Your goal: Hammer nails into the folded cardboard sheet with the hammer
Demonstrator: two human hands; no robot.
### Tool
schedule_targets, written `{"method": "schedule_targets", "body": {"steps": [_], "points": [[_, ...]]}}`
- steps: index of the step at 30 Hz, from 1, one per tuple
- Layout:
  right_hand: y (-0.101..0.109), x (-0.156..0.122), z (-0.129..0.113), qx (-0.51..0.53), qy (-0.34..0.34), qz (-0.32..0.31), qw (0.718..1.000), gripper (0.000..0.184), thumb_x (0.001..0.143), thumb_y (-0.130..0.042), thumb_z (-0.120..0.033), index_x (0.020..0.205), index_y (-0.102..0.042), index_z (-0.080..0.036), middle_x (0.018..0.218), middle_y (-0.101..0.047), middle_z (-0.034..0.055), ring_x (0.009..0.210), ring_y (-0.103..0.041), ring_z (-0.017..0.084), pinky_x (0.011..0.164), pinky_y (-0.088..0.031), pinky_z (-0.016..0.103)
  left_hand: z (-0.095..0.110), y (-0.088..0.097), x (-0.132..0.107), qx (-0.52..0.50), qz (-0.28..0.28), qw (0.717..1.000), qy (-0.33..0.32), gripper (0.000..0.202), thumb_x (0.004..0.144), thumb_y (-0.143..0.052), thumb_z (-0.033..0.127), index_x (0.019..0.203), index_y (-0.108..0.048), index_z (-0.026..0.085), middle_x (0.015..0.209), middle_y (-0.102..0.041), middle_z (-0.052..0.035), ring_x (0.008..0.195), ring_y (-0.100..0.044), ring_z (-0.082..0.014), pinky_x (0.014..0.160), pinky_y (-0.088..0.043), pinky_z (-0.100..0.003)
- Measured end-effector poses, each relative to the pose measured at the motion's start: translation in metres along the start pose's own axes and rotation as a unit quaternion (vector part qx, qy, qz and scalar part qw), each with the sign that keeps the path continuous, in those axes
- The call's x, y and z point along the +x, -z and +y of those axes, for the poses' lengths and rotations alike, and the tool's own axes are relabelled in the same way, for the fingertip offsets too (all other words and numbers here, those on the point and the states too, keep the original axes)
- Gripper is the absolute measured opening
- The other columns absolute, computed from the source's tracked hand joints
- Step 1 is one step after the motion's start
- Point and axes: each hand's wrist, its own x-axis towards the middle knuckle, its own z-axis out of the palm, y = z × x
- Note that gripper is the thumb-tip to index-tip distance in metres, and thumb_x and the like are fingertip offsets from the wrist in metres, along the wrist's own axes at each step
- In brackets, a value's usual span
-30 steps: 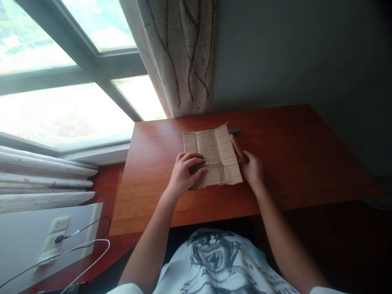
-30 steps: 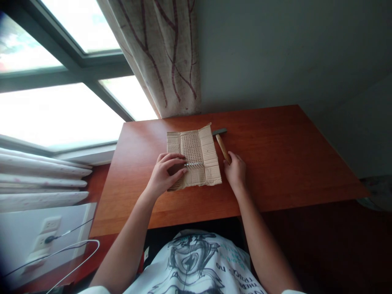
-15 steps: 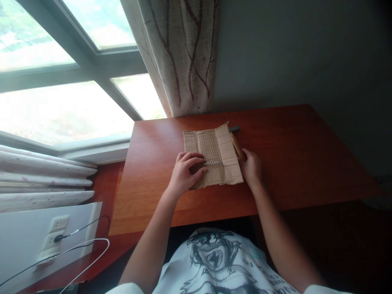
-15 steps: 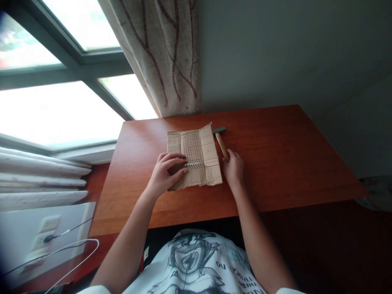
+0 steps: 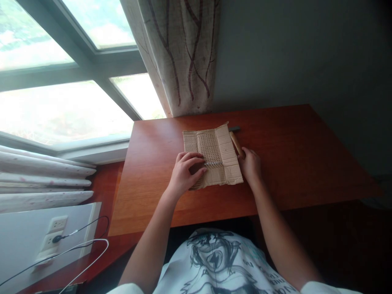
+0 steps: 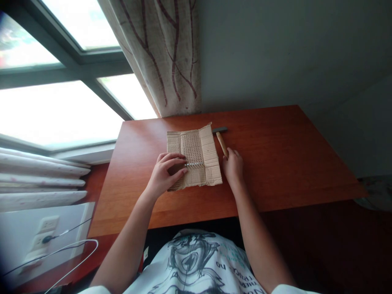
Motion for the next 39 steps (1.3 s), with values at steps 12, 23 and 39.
{"method": "schedule_targets", "body": {"steps": [12,23,39], "points": [[0.009,-0.001,-0.008,-0.086,0.011,-0.03,0.996,0.044,0.087,-0.049,-0.017,0.127,-0.066,-0.008,0.112,-0.071,0.0205,0.102,-0.064,0.034,0.091,-0.05,0.046,0.0,0.0,-0.001,0.001,-0.001,1.0,-0.001,0.015,0.087,-0.072,0.032,0.101,-0.074,0.026,0.119,-0.072,-0.0035,0.114,-0.056,-0.0258,0.104,-0.046,-0.048],[-0.002,-0.005,0.007,-0.046,0.064,0.0,0.997,0.041,0.088,-0.052,-0.018,0.125,-0.066,-0.008,0.112,-0.069,0.0202,0.105,-0.063,0.032,0.095,-0.05,0.047,0.004,0.001,-0.001,-0.001,0.007,1.0,-0.007,0.016,0.086,-0.073,0.028,0.102,-0.074,0.024,0.118,-0.072,-0.0039,0.112,-0.055,-0.0259,0.102,-0.046,-0.046],[0.029,-0.032,-0.027,0.581,-0.148,-0.15,0.786,0.039,0.093,-0.057,-0.054,0.122,-0.068,-0.03,0.135,-0.066,0.0029,0.128,-0.059,0.025,0.112,-0.044,0.045,-0.004,0.006,-0.019,-0.216,0.13,0.939,0.235,0.056,0.088,-0.068,0.043,0.138,-0.052,0.022,0.138,-0.058,-0.0126,0.095,-0.065,-0.0198,0.079,-0.054,-0.032]]}}
